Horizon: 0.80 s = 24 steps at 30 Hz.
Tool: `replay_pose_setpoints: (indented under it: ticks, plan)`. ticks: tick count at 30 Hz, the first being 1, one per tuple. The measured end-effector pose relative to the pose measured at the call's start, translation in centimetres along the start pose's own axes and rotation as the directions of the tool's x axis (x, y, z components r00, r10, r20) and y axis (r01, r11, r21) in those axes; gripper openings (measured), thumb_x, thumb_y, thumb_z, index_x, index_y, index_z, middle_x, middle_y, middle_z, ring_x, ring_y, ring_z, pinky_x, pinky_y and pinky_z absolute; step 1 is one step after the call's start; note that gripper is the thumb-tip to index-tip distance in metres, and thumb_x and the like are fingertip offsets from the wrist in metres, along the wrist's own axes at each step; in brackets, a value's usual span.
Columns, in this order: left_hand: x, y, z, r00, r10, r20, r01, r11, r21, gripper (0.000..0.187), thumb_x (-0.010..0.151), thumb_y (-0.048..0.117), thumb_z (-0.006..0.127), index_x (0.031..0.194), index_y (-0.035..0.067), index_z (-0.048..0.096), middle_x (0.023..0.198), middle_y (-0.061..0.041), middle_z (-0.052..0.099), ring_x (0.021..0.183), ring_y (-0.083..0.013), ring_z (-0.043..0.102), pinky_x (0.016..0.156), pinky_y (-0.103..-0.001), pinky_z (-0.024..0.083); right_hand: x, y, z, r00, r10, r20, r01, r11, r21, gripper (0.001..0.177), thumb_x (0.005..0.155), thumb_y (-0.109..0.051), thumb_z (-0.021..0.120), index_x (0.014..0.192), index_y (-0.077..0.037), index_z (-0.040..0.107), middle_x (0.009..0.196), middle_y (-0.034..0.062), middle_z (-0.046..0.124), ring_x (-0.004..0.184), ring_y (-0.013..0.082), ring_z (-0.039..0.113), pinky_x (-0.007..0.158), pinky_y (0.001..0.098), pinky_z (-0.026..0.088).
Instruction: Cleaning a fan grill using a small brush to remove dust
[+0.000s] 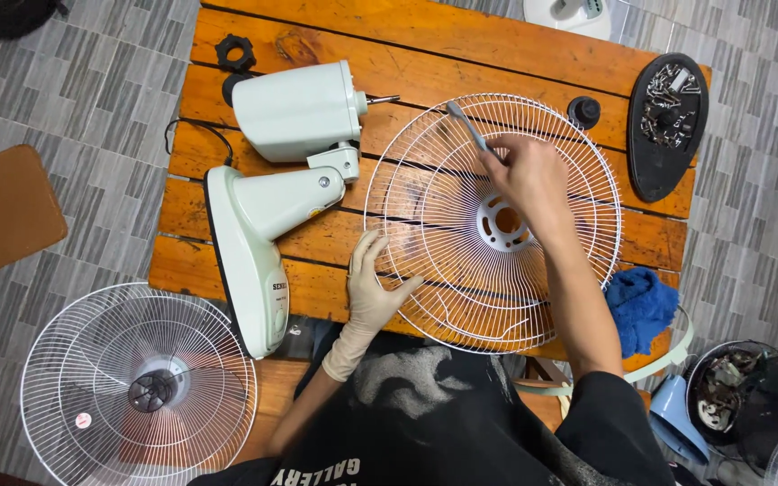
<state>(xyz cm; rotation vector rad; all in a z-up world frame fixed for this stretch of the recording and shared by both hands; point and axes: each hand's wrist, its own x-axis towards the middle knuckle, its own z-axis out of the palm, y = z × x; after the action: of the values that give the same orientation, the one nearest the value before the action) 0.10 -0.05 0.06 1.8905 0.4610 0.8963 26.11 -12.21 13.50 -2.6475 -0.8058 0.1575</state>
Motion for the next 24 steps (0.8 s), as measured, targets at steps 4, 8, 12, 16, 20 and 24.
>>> replay_pose_setpoints:
  ticks: [4,8,12,16,20,24]
  plan:
    - [0.1,0.1,0.0,1.0,0.002,-0.003,-0.002,1.0,0.005,0.085,0.058,0.032,0.101,0.132,0.011,0.064,0.14,-0.015,0.058,0.137,-0.0391,0.054,0.116,-0.051,0.041,-1.0,-0.9,-1.3,1.0,0.005,0.02,-0.005,1.0,-0.009,0.022,0.097,-0.037,0.071,0.113,-0.025,0.079,0.072,0.0066,0.071,0.083,0.0371,0.073,0.073,0.0534,0.058]
    - [0.2,-0.1,0.2,1.0,0.009,-0.006,-0.009,1.0,0.013,0.085,0.059,0.035,0.101,0.133,0.012,0.064,0.14,-0.014,0.058,0.137,-0.0389,0.054,0.116,-0.05,0.041,-3.4,-0.4,-3.9,0.998,0.042,0.044,-0.04,0.998,-0.039,0.021,0.098,-0.034,0.071,0.115,-0.025,0.08,0.071,0.0061,0.07,0.08,0.0362,0.072,0.072,0.0512,0.057]
    - [0.1,-0.2,0.3,1.0,0.009,0.0,-0.009,1.0,0.028,0.085,0.06,0.037,0.101,0.133,0.011,0.064,0.141,-0.014,0.057,0.137,-0.0386,0.053,0.117,-0.05,0.041,-4.7,0.0,-5.4,0.996,0.078,0.035,-0.077,0.996,-0.036,0.02,0.096,-0.033,0.073,0.114,-0.028,0.08,0.072,0.007,0.068,0.08,0.0383,0.071,0.072,0.0541,0.056]
    - [0.0,-0.2,0.2,1.0,0.002,-0.001,-0.002,1.0,0.026,0.087,0.058,0.036,0.101,0.133,0.012,0.064,0.141,-0.014,0.057,0.137,-0.0388,0.053,0.117,-0.05,0.041,-3.8,-0.7,-4.7,0.998,0.062,0.021,-0.061,0.998,-0.03,0.019,0.096,-0.033,0.073,0.114,-0.028,0.08,0.073,0.007,0.068,0.082,0.0384,0.071,0.073,0.0549,0.056]
    - [0.2,0.1,0.2,1.0,0.011,-0.003,-0.011,1.0,0.023,0.085,0.06,0.036,0.101,0.133,0.011,0.064,0.141,-0.013,0.057,0.137,-0.0379,0.054,0.117,-0.049,0.041,-1.6,-0.5,-2.4,0.999,0.036,0.007,-0.036,0.999,-0.014,0.021,0.097,-0.034,0.072,0.114,-0.025,0.08,0.071,0.0078,0.071,0.084,0.04,0.072,0.076,0.056,0.058]
    - [0.1,0.1,0.1,1.0,0.02,0.002,-0.02,1.0,0.024,0.085,0.061,0.036,0.1,0.133,0.011,0.064,0.141,-0.014,0.057,0.137,-0.0386,0.053,0.117,-0.05,0.041,0.4,1.7,0.8,0.998,0.046,-0.034,-0.048,0.998,-0.048,0.02,0.1,-0.038,0.068,0.112,-0.028,0.08,0.065,0.0033,0.07,0.08,0.0361,0.074,0.074,0.053,0.059]
